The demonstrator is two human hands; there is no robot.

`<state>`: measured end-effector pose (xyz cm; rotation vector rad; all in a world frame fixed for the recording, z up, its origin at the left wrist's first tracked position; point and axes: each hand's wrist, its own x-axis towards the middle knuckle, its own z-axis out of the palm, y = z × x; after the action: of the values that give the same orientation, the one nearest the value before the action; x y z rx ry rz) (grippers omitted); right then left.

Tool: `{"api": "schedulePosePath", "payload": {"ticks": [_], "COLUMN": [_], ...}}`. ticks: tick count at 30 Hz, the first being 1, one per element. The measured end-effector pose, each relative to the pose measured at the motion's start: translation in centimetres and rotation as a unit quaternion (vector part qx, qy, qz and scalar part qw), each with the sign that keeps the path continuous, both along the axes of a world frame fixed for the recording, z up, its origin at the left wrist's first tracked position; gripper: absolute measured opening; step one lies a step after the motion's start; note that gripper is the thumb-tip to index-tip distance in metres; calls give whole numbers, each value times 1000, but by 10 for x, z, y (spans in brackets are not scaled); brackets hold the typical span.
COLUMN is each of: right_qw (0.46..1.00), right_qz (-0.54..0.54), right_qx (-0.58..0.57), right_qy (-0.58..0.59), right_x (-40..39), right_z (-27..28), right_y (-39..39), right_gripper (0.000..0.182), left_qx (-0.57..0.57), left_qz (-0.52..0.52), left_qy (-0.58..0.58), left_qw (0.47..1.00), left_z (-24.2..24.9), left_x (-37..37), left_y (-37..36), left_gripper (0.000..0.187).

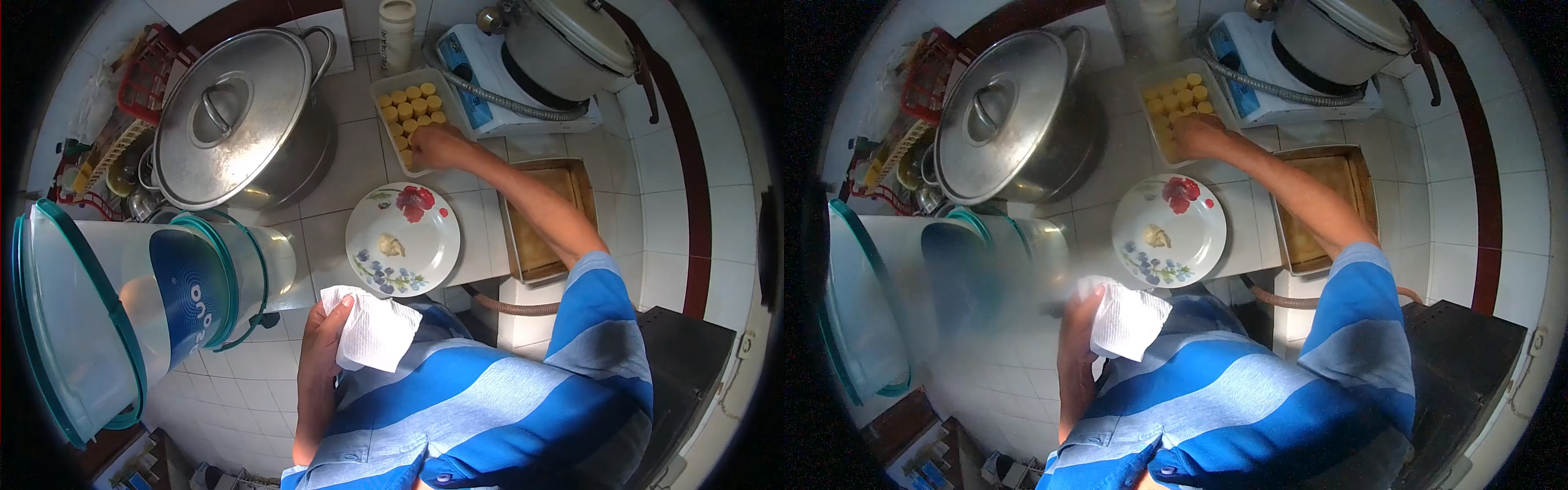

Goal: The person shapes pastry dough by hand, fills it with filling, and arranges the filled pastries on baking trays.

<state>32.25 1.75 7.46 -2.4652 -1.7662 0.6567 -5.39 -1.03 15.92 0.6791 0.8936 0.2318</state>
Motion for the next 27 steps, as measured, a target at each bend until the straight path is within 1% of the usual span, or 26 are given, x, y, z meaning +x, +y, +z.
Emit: {"api": "schedulePosePath", "payload": {"ticks": [2, 4, 8, 10, 14, 16, 17, 19, 20, 22, 27], "right_qw": [1000, 998, 997, 997, 997, 999, 999, 999, 999, 998, 999], "right_qz": [-18, -57, -70, -47, -46, -24, -24, -9, -9, -15, -29], "right_qx": [-3, -27, -1, -7, -38, 8, 9, -13, -12, -46, 3], "right_qy": [-6, 8, 27, 60, 41, 26, 27, -33, -34, -44, -36], "right_x": [-6, -15, -11, -9, -5, -7, -9, -14, -16, -17, -19], "right_z": [-3, 11, -2, 10, 3, 3, 2, 0, -2, -4, 15], "right_y": [1, 2, -3, -8, -6, -5, -2, 6, 10, 14, 3], "right_gripper": [24, 25, 25, 27, 28, 28, 28, 28, 28, 30, 28], "left_qx": [1, 5, 1, -4, -6, -11, -10, -5, -4, -5, -7], "left_qz": [-6, -4, -2, -10, -17, -17, -17, -6, -6, 3, 0], "left_qy": [-5, -5, -14, -19, -6, -19, -19, -17, -18, -11, -21], "left_qw": [1000, 1000, 1000, 1000, 1000, 1000, 1000, 1000, 1000, 1000, 1000], "left_z": [0, 3, 2, -2, -5, -4, -4, -3, -3, -3, -5], "left_x": [0, 2, -1, -4, -4, -3, -3, -2, -3, -3, -4], "left_y": [-1, -1, 1, 2, 2, 2, 1, 1, 0, -1, -2], "left_gripper": [23, 23, 23, 23, 23, 23, 23, 22, 22, 22, 21]}}
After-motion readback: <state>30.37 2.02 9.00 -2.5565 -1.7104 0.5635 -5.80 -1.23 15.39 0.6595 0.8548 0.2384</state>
